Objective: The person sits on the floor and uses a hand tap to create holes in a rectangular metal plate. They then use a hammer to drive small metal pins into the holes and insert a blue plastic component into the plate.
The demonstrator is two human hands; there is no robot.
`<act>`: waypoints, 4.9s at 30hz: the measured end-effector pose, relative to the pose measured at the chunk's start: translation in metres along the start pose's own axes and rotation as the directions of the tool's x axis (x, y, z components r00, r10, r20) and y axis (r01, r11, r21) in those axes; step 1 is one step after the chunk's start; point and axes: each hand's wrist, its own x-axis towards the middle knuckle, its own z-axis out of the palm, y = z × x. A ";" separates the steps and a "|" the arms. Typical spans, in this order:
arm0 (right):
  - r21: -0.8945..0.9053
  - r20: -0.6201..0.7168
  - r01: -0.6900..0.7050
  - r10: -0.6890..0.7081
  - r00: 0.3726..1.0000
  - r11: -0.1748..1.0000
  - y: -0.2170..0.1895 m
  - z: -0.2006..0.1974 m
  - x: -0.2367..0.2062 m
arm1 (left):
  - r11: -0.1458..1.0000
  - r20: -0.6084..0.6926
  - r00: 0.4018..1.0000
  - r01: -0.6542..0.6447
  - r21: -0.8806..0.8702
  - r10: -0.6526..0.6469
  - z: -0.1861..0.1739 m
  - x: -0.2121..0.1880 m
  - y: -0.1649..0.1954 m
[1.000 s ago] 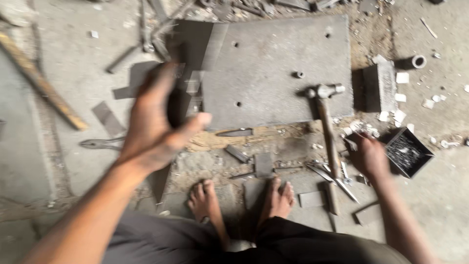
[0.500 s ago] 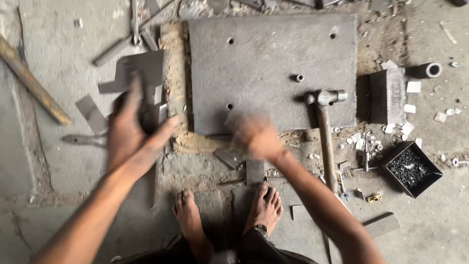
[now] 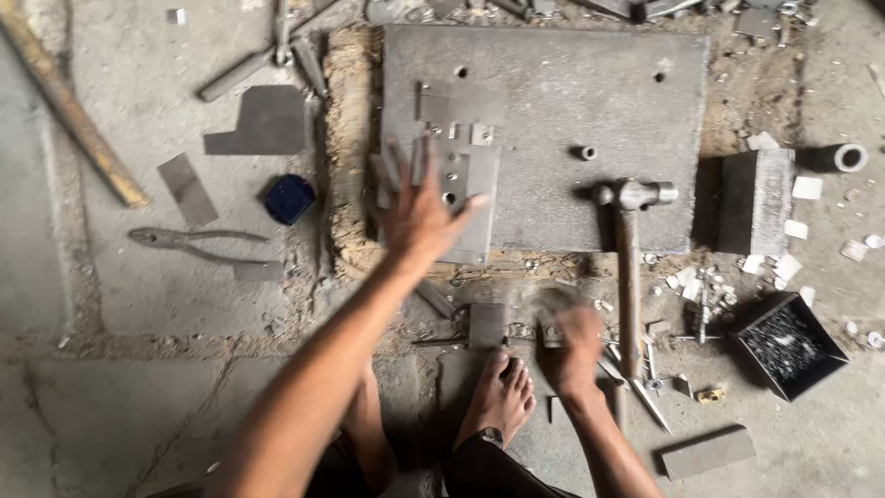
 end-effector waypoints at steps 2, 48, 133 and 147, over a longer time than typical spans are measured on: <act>-0.201 -0.182 -0.145 0.108 0.977 0.969 0.016 -0.008 0.000 | 0.988 -0.001 0.998 -0.066 0.136 0.067 0.003 0.009 -0.015; 0.130 0.323 -0.203 0.152 0.934 0.971 -0.015 -0.008 0.169 | 0.988 0.199 0.975 -0.118 0.103 0.096 -0.018 0.067 -0.021; 0.276 0.151 -0.614 0.597 0.788 0.740 0.027 -0.029 0.084 | 0.938 -0.556 0.782 -0.347 -0.015 0.280 0.019 0.105 -0.022; 0.305 0.363 -0.049 -0.068 0.929 0.951 -0.009 0.099 0.485 | 0.972 -0.143 0.990 -0.028 -0.234 -0.006 0.018 0.158 -0.006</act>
